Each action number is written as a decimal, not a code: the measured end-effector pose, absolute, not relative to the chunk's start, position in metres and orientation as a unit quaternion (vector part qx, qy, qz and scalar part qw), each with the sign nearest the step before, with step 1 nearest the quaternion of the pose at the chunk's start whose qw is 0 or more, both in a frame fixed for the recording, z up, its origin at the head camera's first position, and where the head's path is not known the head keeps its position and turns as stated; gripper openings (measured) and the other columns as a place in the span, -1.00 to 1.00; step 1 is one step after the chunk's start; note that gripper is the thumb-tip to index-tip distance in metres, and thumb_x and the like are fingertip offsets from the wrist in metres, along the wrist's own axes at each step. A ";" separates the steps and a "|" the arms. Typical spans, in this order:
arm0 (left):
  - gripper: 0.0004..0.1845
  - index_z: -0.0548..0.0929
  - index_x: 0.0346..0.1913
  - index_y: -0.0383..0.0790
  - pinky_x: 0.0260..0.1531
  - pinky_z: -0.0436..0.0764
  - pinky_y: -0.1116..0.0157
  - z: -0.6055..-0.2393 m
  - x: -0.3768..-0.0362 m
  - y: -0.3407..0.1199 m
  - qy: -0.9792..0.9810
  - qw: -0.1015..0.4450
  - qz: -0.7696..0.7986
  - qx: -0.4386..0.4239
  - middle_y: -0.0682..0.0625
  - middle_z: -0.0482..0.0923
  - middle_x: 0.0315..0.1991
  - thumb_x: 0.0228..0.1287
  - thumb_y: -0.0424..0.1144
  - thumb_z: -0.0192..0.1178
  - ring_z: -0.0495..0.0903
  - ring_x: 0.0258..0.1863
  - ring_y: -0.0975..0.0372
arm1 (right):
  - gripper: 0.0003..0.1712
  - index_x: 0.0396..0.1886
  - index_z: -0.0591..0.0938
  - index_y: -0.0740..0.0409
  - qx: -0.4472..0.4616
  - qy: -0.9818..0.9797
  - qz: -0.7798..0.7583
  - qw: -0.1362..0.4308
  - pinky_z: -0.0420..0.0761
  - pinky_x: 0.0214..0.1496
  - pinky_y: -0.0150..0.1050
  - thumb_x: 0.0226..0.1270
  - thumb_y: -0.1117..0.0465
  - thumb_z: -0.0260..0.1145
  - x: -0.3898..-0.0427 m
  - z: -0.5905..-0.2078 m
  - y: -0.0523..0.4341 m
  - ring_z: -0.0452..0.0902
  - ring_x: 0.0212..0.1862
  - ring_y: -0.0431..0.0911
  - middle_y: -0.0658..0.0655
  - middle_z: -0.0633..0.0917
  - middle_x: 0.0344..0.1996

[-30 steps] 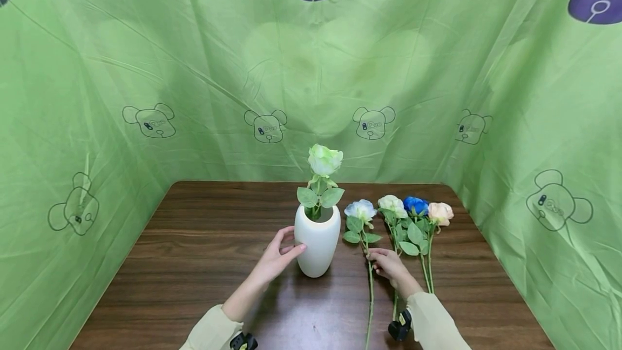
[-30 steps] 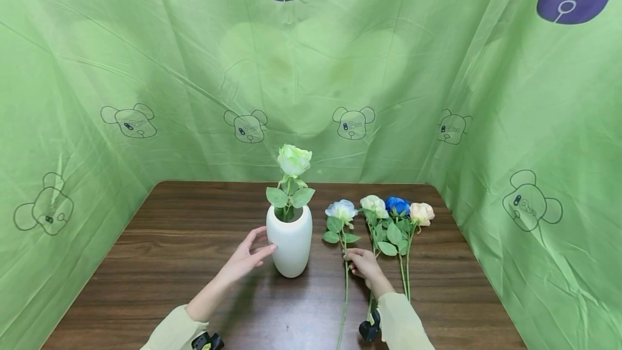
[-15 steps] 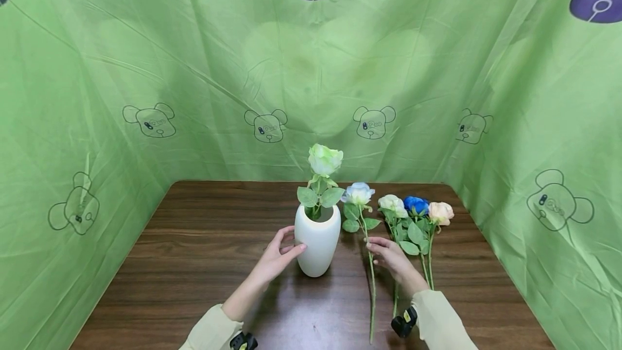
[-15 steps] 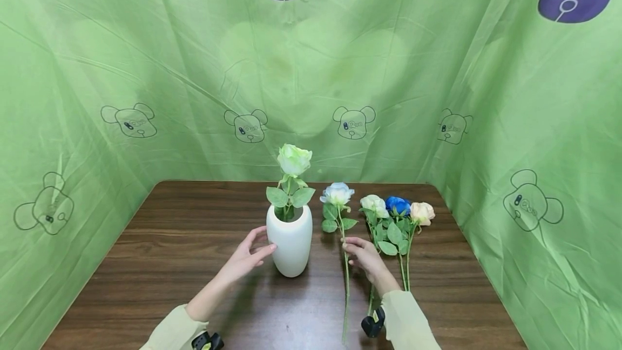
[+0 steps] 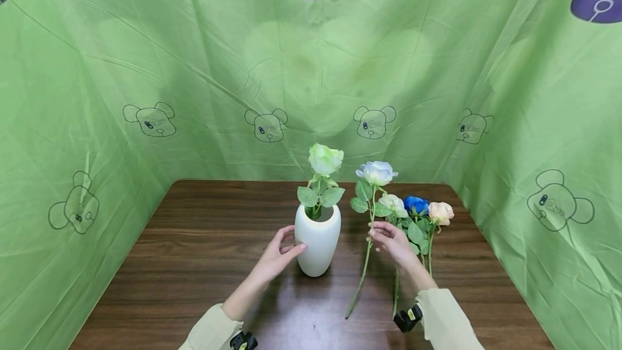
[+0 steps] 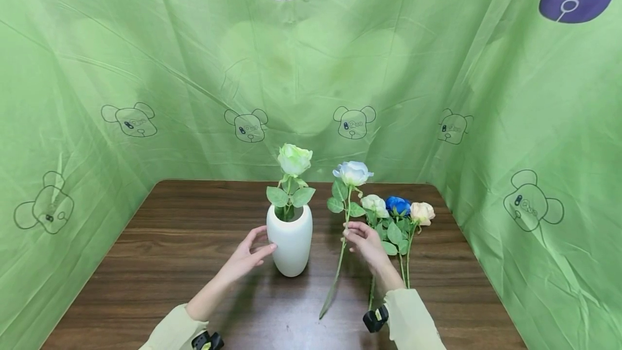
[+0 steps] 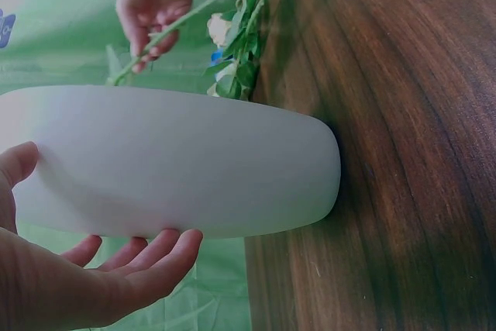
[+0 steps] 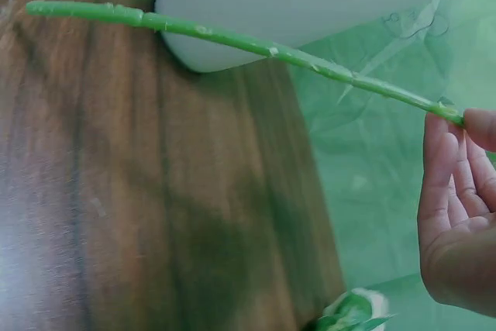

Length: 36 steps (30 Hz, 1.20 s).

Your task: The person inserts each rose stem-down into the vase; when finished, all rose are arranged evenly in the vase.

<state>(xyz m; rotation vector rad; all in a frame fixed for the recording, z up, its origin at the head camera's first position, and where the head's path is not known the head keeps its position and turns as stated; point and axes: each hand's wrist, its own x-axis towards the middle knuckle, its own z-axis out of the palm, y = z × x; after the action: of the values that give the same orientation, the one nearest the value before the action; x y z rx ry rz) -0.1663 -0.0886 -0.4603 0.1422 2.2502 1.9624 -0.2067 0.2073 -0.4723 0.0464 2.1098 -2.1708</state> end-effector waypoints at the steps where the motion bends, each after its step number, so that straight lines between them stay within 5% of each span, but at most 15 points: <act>1: -0.35 0.23 0.27 -0.29 -0.01 0.44 0.02 -0.460 -0.167 -0.089 0.750 0.077 0.655 0.048 -0.34 0.27 0.17 0.19 -0.11 0.22 0.36 0.08 -0.17 | -0.63 0.00 0.40 0.48 0.012 0.697 -0.715 0.051 0.52 -0.43 -0.35 0.23 0.39 0.20 -0.206 -0.469 0.207 0.58 -0.37 -0.22 -0.03 0.64 -0.37; 12: -0.35 0.24 0.27 -0.27 -0.03 0.45 0.04 -0.461 -0.167 -0.088 0.750 0.075 0.656 0.044 -0.32 0.29 0.16 0.17 -0.12 0.23 0.38 0.07 -0.16 | -0.76 -0.24 0.58 0.03 -0.045 0.604 -0.795 -0.028 0.53 -0.44 -0.40 0.26 0.45 0.15 -0.198 -0.432 0.199 0.60 -0.36 -0.20 -0.05 0.65 -0.35; 27: -0.36 0.24 0.26 -0.29 -0.03 0.45 0.02 -0.459 -0.166 -0.088 0.751 0.069 0.655 0.048 -0.33 0.30 0.15 0.19 -0.12 0.22 0.39 0.06 -0.16 | -0.79 -0.16 0.59 0.21 -0.117 0.341 -0.932 -0.045 0.51 -0.47 -0.45 0.33 0.44 0.07 -0.200 -0.388 0.191 0.59 -0.32 -0.11 0.13 0.64 -0.39; 36: -0.35 0.21 0.28 -0.31 -0.02 0.44 0.01 -0.458 -0.165 -0.088 0.745 0.074 0.661 0.048 -0.35 0.27 0.17 0.20 -0.16 0.22 0.38 0.07 -0.17 | -0.87 -0.21 0.54 0.18 -0.027 0.284 -0.952 -0.111 0.48 -0.51 -0.43 0.28 0.40 0.16 -0.205 -0.363 0.185 0.57 -0.34 -0.12 0.09 0.61 -0.43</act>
<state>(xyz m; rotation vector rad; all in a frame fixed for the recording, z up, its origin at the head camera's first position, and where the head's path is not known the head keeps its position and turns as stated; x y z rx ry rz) -0.1649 -0.0878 -0.4585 0.1453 2.2378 1.9840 -0.2051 0.1849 -0.3632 -0.0921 0.9603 -3.2218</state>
